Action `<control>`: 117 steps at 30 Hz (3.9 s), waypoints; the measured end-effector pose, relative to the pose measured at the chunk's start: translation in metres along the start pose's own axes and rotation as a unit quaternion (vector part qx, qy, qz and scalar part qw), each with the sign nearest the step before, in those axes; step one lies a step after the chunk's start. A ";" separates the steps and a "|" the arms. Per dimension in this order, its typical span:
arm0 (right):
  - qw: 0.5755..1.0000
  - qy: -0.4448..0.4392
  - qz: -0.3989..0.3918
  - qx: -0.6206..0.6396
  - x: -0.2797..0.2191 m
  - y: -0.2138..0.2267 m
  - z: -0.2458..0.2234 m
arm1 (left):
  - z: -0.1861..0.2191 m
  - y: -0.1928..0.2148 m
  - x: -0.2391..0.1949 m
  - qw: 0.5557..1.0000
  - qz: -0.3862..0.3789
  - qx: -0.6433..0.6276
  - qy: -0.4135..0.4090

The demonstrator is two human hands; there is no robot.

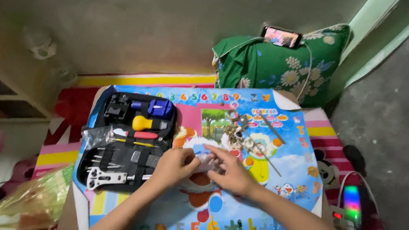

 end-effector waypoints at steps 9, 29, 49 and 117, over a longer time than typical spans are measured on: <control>0.989 0.022 0.099 -0.109 0.003 0.001 0.016 | 0.005 -0.007 -0.007 0.979 0.141 0.018 -0.148; 0.914 0.114 0.001 -0.390 0.078 0.022 -0.010 | -0.025 -0.062 0.010 0.951 0.223 0.154 -0.151; 0.954 -0.203 0.118 -0.189 0.069 0.025 0.060 | -0.039 -0.081 0.020 0.913 0.254 0.279 -0.152; 0.964 0.129 0.037 -0.231 0.073 0.059 -0.066 | 0.002 -0.062 0.041 0.936 0.292 -0.165 -0.103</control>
Point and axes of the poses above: each hand's wrist, its own x-axis towards the middle knuckle, its own y-axis out of the back of the hand, z = x × y, the point moved 2 cm from there along x, towards the middle knuckle, and after that the axes turned 4 degrees about y, right-handed, at the moved point
